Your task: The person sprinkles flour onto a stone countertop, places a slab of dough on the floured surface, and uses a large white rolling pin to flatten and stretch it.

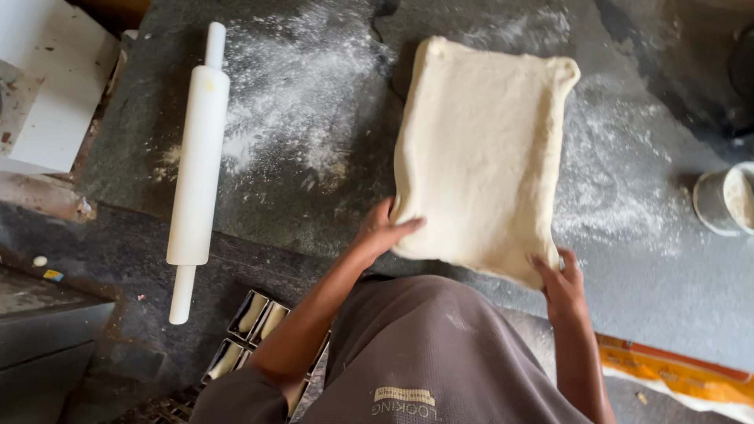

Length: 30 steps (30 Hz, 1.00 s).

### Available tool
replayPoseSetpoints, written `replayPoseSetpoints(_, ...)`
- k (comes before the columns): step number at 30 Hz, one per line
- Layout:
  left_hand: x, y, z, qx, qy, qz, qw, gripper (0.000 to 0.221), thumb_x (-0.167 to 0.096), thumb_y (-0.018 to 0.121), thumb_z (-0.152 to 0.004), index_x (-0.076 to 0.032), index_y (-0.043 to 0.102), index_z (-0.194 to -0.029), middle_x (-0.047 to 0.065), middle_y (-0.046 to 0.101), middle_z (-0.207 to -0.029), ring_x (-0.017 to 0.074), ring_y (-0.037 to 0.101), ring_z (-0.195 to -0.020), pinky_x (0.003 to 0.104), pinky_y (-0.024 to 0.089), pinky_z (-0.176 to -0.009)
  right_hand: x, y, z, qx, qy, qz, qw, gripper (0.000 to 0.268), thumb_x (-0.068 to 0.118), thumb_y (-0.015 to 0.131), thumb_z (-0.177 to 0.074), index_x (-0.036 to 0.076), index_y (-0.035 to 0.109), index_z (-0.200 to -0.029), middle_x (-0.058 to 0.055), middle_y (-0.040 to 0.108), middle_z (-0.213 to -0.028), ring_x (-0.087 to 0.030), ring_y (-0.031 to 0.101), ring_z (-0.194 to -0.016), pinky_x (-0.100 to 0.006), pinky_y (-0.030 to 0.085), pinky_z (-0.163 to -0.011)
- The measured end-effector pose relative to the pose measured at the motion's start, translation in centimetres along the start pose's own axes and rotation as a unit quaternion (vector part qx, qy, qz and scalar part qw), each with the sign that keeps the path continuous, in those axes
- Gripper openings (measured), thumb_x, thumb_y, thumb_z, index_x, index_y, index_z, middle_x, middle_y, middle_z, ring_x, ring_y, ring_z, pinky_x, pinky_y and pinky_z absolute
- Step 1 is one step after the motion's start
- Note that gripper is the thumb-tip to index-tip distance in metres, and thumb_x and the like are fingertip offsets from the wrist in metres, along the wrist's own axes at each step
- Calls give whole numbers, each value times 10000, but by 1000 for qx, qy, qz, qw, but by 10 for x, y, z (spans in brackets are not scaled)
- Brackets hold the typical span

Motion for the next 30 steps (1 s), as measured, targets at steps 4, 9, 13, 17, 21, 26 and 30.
replayPoseSetpoints(4, 23, -36, 33, -64, -30, -213, 975, 665, -443, 750, -851, -16, 570, -1328, 143, 781, -993, 223, 802, -815, 356, 638, -709, 33, -7, 3, -13, -165, 314, 935, 346, 167, 865, -910, -91, 638, -950, -259, 529, -1305, -332, 664, -974, -410, 550, -803)
replayPoseSetpoints(9, 7, -119, 76, -309, 138, -167, 926, 458, -365, 787, -910, -24, 680, -1195, 142, 780, -874, 227, 765, -789, 361, 601, -699, 61, -11, 2, -137, -45, 227, 963, 729, 247, 802, -891, 0, 371, -1426, -277, 615, -1247, -358, 649, -1120, -432, 590, -915)
replayPoseSetpoints(13, -1, -180, 89, -381, 143, -135, 903, 461, -365, 699, -981, -15, 624, -1272, 169, 731, -1100, 264, 735, -1043, 382, 617, -750, 110, 56, -4, -54, -106, 200, 973, 739, 300, 784, -921, -5, 348, -1434, -307, 576, -1322, -393, 615, -1217, -455, 598, -956)
replayPoseSetpoints(17, -10, -231, 137, -494, 169, -269, 809, 571, -384, 707, -1014, 13, 550, -1393, 256, 629, -1336, 391, 585, -1250, 531, 455, -1055, 131, 120, 0, 25, -133, 283, 949, 726, 350, 776, -920, 6, 382, -1423, -285, 582, -1336, -401, 585, -1248, -482, 576, -948)
replayPoseSetpoints(21, 28, -289, 205, -584, 2, -433, 686, 863, -566, 817, -842, 27, 534, -1402, 256, 648, -1283, 418, 613, -1157, 636, 399, -1028, 125, 162, 18, 88, -159, 338, 923, 748, 391, 759, -906, 3, 395, -1431, -291, 598, -1318, -406, 581, -1275, -520, 541, -978)
replayPoseSetpoints(26, 125, -323, 224, -465, -210, -279, 814, 797, -673, 804, -731, -2, 694, -1147, 147, 781, -896, 333, 755, -819, 473, 591, -787, 127, 183, 21, 118, -160, 417, 887, 725, 419, 761, -906, 8, 441, -1410, -294, 606, -1337, -416, 562, -1303, -536, 495, -1029)
replayPoseSetpoints(30, 133, -304, 212, -445, -186, -237, 843, 712, -675, 841, -740, 5, 759, -936, 150, 738, -770, 309, 740, -683, 437, 576, -597, 139, 195, 18, 104, -136, 416, 893, 713, 408, 751, -891, 20, 445, -1404, -290, 602, -1334, -403, 581, -1293, -529, 515, -1014)
Point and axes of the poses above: each hand's wrist, its own z-axis away from the middle knuckle, its own y-axis out of the palm, x = y × z, the point moved 9 cm from there along -z, towards the middle knuckle
